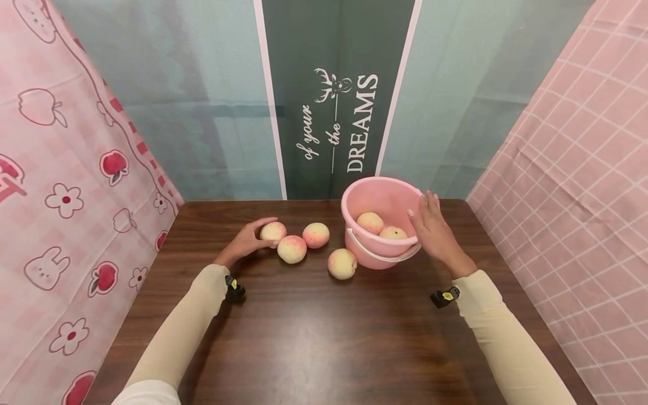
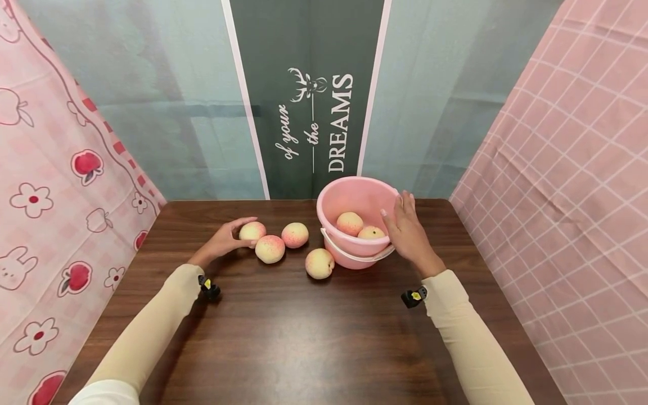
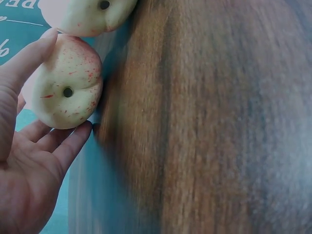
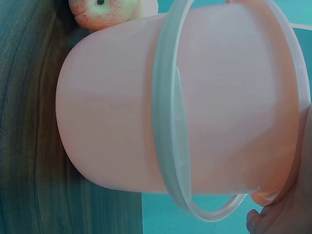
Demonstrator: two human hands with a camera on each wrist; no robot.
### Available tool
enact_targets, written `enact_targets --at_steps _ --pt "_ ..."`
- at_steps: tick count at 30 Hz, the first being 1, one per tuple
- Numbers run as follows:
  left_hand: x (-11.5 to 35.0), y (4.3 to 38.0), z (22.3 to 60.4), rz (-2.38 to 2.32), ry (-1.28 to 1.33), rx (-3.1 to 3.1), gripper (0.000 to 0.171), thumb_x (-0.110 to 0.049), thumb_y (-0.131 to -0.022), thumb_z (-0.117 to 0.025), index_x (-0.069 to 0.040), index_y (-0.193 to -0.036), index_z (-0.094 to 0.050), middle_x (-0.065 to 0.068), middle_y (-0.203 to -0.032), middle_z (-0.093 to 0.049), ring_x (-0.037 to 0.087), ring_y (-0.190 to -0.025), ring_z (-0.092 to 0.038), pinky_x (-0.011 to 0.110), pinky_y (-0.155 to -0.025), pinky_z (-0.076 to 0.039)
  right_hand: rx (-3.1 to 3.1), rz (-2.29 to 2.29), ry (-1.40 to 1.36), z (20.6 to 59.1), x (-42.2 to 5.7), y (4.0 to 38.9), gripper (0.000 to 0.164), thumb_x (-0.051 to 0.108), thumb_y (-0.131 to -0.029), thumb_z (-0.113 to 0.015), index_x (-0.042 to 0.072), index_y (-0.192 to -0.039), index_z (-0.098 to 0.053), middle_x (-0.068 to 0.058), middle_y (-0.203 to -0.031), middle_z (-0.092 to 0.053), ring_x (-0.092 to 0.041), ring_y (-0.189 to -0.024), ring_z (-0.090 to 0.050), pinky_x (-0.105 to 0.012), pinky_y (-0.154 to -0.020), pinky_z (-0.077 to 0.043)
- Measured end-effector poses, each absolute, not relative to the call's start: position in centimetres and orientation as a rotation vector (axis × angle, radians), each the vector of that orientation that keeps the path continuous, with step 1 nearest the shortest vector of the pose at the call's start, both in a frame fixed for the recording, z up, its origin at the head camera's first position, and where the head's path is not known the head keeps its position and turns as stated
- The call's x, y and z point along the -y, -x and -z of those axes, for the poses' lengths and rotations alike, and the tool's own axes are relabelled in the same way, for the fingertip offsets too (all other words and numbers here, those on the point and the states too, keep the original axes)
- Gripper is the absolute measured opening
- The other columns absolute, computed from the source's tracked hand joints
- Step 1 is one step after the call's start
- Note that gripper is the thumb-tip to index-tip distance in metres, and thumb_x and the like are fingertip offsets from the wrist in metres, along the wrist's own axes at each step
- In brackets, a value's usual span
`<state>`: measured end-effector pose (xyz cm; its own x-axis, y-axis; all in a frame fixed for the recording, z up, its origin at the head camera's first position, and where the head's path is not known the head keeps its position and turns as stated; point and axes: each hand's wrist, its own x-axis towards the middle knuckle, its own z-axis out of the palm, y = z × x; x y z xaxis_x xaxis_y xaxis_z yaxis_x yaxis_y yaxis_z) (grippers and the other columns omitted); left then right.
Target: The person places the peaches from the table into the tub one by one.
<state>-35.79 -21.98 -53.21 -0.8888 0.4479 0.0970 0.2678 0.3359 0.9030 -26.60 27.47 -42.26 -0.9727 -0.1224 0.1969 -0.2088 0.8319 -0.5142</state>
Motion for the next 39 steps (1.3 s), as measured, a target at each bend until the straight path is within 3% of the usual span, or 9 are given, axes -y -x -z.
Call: enact_targets --at_steps 15,22,33,39 --pt "21.5 36.5 51.9 -1.545 -0.672 -2.481 0.071 -0.023 -0.086 -0.084 -0.005 -0.147 -0.053 0.015 -0.14 -0.058 0.032 -0.114 -0.061 0.044 -0.09 -0.052 2.846 -0.836 -0.262 42.2 -27.7 26.7 0.079 0.053 -0.108 -0.029 -0.003 -0.16 -0.005 -0.014 -0.169 0.01 -0.029 -0.154 0.016 -0.07 -0.116 -0.01" --pt "20.9 36.4 50.3 -1.507 -0.66 -2.519 0.065 -0.023 -0.087 -0.083 -0.015 -0.145 -0.056 0.01 -0.144 -0.055 0.03 -0.118 -0.06 0.046 -0.093 -0.051 2.852 -0.84 -0.276 42.1 -27.7 26.6 0.078 0.051 -0.109 -0.028 -0.002 -0.16 -0.003 -0.015 -0.169 0.011 -0.031 -0.154 0.016 -0.071 -0.115 -0.01" --pt "19.7 35.9 46.9 -1.547 -0.65 -2.486 0.065 -0.013 -0.09 -0.079 -0.009 -0.149 -0.051 0.016 -0.149 -0.05 0.035 -0.121 -0.059 0.05 -0.093 -0.051 2.859 -0.849 -0.264 42.1 -27.5 26.8 0.078 0.051 -0.109 -0.029 -0.002 -0.16 -0.003 -0.014 -0.169 0.011 -0.029 -0.154 0.017 -0.071 -0.115 -0.009" --pt "19.5 36.7 46.6 -1.53 -0.68 -2.512 0.069 -0.021 -0.089 -0.081 -0.014 -0.15 -0.05 0.014 -0.148 -0.051 0.034 -0.118 -0.06 0.049 -0.089 -0.053 2.851 -0.844 -0.262 42.3 -27.6 26.9 0.078 0.051 -0.109 -0.029 -0.003 -0.16 -0.004 -0.015 -0.169 0.011 -0.029 -0.154 0.017 -0.071 -0.115 -0.009"
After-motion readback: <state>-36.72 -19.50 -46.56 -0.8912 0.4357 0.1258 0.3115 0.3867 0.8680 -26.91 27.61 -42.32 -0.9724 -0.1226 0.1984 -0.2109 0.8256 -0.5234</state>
